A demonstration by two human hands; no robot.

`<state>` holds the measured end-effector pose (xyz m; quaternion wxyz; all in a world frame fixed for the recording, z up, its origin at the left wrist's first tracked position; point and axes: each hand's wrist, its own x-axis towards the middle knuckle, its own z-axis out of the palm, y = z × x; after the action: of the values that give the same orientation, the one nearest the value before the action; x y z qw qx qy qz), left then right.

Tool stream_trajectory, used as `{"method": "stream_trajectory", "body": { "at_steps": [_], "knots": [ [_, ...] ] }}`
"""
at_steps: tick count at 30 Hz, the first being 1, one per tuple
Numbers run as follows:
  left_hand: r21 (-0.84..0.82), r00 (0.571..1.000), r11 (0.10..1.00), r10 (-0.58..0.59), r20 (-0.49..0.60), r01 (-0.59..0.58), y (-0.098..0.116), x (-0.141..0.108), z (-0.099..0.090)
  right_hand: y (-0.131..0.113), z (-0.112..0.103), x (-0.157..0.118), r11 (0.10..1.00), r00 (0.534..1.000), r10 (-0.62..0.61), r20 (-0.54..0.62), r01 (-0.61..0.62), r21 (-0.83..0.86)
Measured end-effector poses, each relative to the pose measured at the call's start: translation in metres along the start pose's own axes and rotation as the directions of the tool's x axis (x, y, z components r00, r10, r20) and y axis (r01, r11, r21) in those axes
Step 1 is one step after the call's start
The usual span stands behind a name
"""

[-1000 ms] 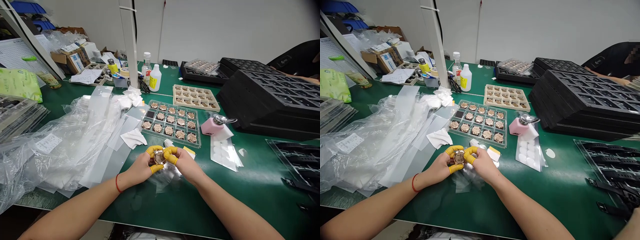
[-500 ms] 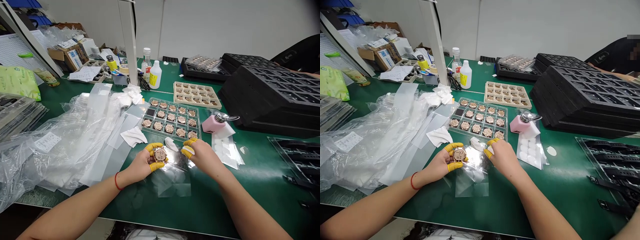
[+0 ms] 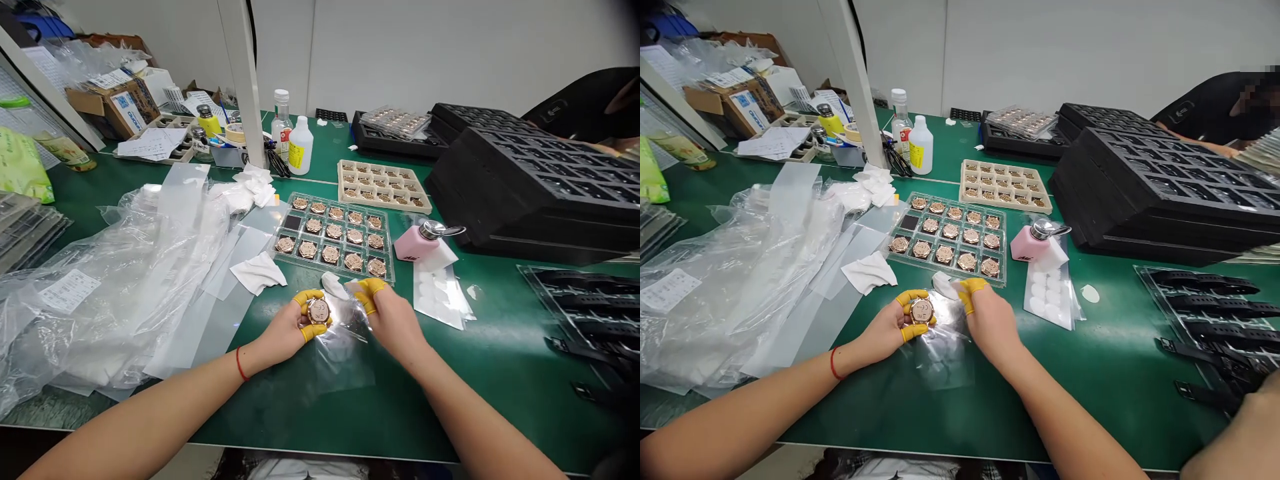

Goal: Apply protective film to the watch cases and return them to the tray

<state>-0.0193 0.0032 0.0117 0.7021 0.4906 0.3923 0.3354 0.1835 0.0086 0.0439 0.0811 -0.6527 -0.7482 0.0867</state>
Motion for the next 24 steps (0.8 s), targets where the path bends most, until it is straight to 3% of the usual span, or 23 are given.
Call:
{"method": "stream_trajectory", "body": {
  "at_steps": [2, 4, 8, 13, 19, 24],
  "knots": [
    [0.026, 0.999, 0.999, 0.046, -0.005, -0.046, -0.005, 0.003, 0.001, -0.014, 0.005, -0.007, 0.977, 0.981, -0.169, -0.093, 0.179, 0.119],
    [0.033, 0.997, 0.997, 0.073, 0.014, -0.073, -0.007, 0.004, 0.002, -0.024, 0.014, -0.012, 0.927, 0.933, -0.318, -0.170, 0.343, 0.150],
    [0.034, 0.994, 0.994, 0.108, 0.023, -0.108, -0.006, 0.002, 0.002, -0.032, 0.032, -0.013, 0.883, 0.862, -0.430, -0.269, 0.464, 0.074],
    [0.059, 0.993, 0.991, 0.122, -0.008, -0.121, -0.008, 0.003, 0.002, -0.033, 0.038, -0.003, 0.901, 0.847, -0.413, -0.334, 0.433, -0.017],
    [-0.005, 0.994, 0.994, 0.110, -0.018, -0.110, -0.007, 0.003, 0.002, -0.034, 0.037, 0.008, 0.959, 0.935, -0.275, -0.222, 0.283, 0.006],
    [-0.028, 0.996, 0.995, 0.094, -0.009, -0.094, -0.003, 0.004, 0.001, -0.030, 0.032, 0.013, 0.954, 0.951, -0.228, -0.211, 0.261, 0.146]
  ]
}}
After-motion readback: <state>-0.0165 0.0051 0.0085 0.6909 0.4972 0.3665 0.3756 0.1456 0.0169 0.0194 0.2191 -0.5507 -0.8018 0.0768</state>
